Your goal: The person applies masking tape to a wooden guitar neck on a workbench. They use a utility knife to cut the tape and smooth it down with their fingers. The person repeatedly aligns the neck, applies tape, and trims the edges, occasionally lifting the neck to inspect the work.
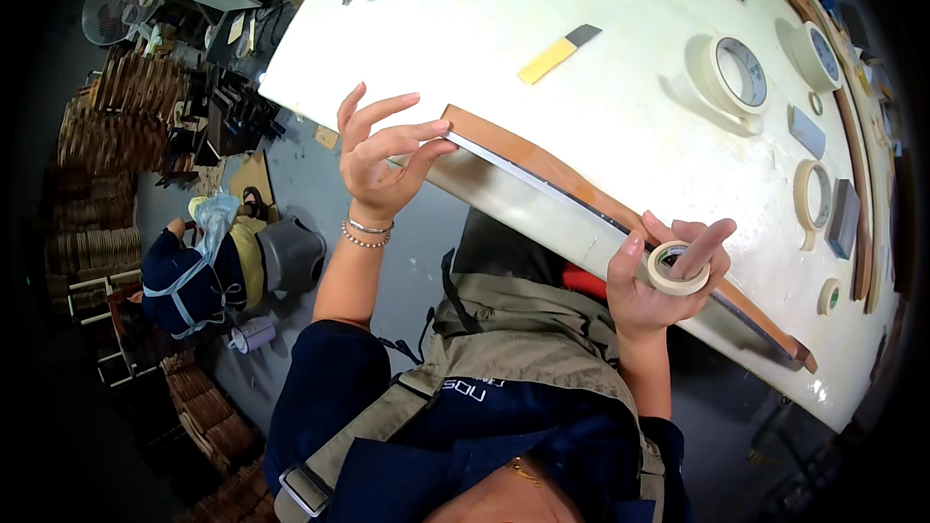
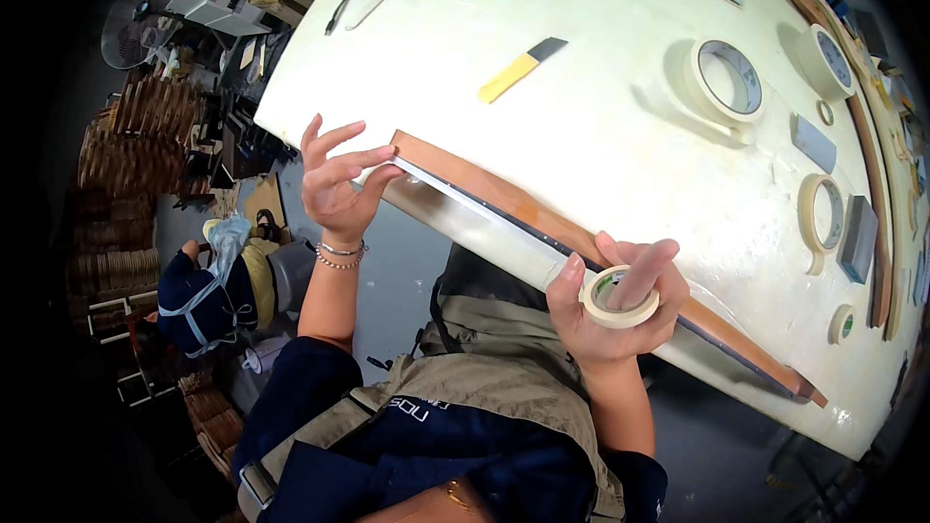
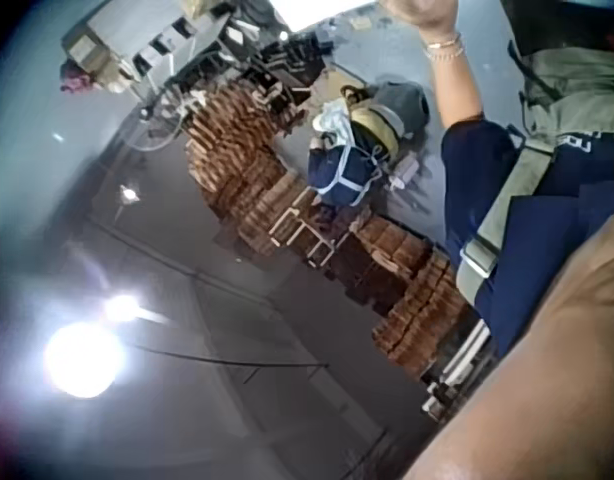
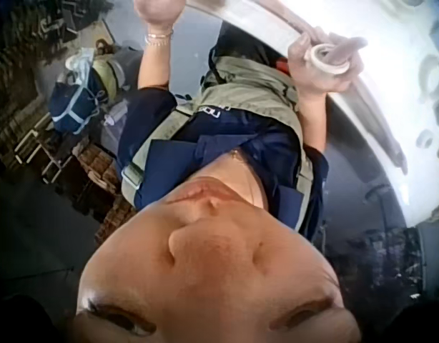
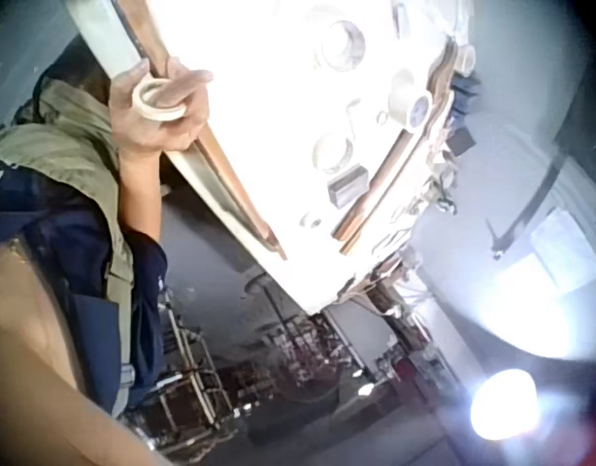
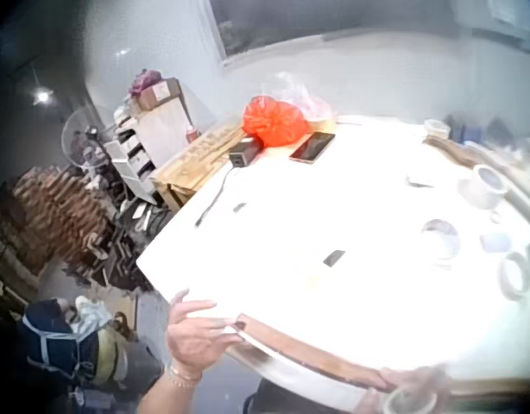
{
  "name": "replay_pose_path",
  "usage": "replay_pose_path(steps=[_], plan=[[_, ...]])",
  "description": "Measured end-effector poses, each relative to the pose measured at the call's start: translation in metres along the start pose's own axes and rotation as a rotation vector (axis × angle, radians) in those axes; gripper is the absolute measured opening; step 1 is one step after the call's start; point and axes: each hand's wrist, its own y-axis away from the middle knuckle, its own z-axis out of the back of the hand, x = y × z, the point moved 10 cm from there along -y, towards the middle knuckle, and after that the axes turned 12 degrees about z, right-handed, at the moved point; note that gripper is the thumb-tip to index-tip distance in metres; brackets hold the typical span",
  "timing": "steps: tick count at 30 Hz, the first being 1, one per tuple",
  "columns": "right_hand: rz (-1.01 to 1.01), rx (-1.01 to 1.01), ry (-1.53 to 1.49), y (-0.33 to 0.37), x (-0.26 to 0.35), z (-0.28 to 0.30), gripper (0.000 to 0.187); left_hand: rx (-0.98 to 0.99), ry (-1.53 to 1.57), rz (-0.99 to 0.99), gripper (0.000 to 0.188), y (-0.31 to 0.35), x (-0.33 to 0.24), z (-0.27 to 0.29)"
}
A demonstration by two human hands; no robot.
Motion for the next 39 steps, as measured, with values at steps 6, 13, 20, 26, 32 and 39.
replay_pose_path(steps=[6, 13, 20, 26, 32, 39], plan=[[-0.032, -0.292, -0.156, -0.001, -0.017, 0.093, 0.069, -0.007, -0.036, 0.031, 0.044, 0.000, 0.003, 0.001], [-0.604, -0.110, 0.400, 0.093, -0.167, 0.258, 0.036, -0.024, -0.074, 0.011, 0.043, 0.005, 0.002, 0.001], [-0.628, -0.010, 0.312, 0.133, -0.197, 0.267, 0.045, 0.016, -0.207, 0.021, 0.028, 0.003, -0.010, -0.004], [-0.616, 0.034, 0.446, 0.135, -0.198, 0.270, 0.046, 0.029, -0.331, 0.006, 0.023, 0.010, -0.015, -0.010], [-0.657, -0.187, 0.291, 0.145, -0.197, 0.271, 0.055, 0.074, -0.390, -0.011, 0.019, 0.014, -0.022, -0.018], [-0.634, -0.262, 0.228, 0.147, -0.200, 0.271, 0.054, 0.179, -0.388, -0.094, 0.018, 0.018, -0.054, -0.040]])
